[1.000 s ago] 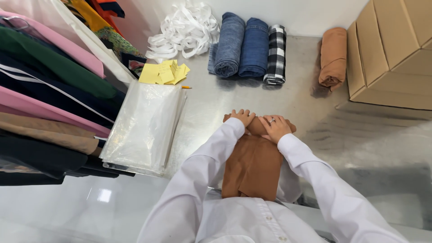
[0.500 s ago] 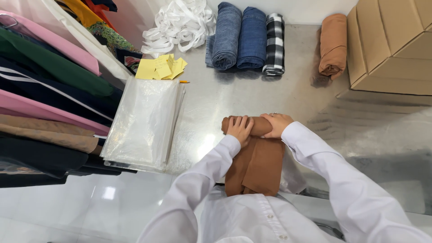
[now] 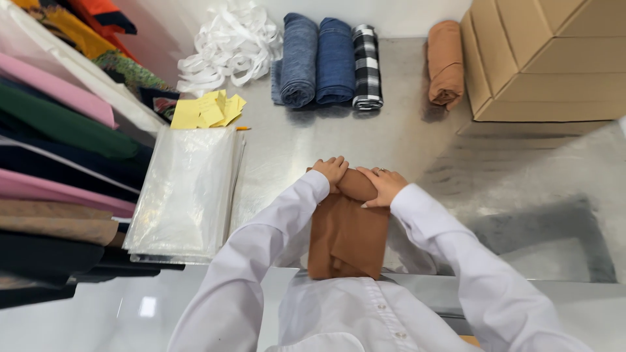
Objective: Folding and stacking various shirts on a metal table in a warehouse setting
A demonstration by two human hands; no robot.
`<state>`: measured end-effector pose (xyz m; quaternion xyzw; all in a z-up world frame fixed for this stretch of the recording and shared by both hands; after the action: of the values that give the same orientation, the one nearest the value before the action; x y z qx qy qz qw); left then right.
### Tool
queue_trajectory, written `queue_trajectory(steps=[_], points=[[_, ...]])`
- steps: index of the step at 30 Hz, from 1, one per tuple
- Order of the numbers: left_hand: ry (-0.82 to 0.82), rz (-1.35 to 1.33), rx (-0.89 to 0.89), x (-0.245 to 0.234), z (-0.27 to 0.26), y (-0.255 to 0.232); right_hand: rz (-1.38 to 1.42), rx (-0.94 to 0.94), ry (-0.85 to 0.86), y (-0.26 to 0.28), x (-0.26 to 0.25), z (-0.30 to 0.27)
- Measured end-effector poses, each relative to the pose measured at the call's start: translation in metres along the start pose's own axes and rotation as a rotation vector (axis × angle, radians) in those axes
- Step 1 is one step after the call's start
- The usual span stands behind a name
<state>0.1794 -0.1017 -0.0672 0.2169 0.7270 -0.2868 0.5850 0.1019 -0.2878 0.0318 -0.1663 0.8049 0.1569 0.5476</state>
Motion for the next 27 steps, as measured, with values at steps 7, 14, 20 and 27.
queue_trajectory(steps=[7, 14, 20, 27], points=[[-0.626, 0.239, 0.053, 0.006, -0.002, -0.006, -0.089, 0.107, 0.01, -0.028, 0.01, 0.039], [0.108, -0.169, -0.096, -0.072, -0.03, -0.023, -0.37, 0.048, -0.602, -0.019, 0.062, 0.03], [0.235, -0.221, -0.17, -0.041, -0.001, -0.012, -0.379, -0.034, -0.773, -0.01, 0.046, 0.013], [-0.33, 0.11, 0.044, -0.003, -0.042, -0.027, 0.053, 0.056, 0.103, -0.006, -0.014, 0.012]])
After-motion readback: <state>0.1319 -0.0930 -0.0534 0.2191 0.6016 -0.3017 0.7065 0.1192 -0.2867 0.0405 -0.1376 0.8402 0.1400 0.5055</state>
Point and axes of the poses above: each hand's wrist, its own z-axis towards the middle knuckle, its own x-axis out of the palm, y = z × x, the point moved 3 cm from there along z, towards the middle knuckle, and after that the axes turned 10 degrees about -z, right-handed, at the moved point
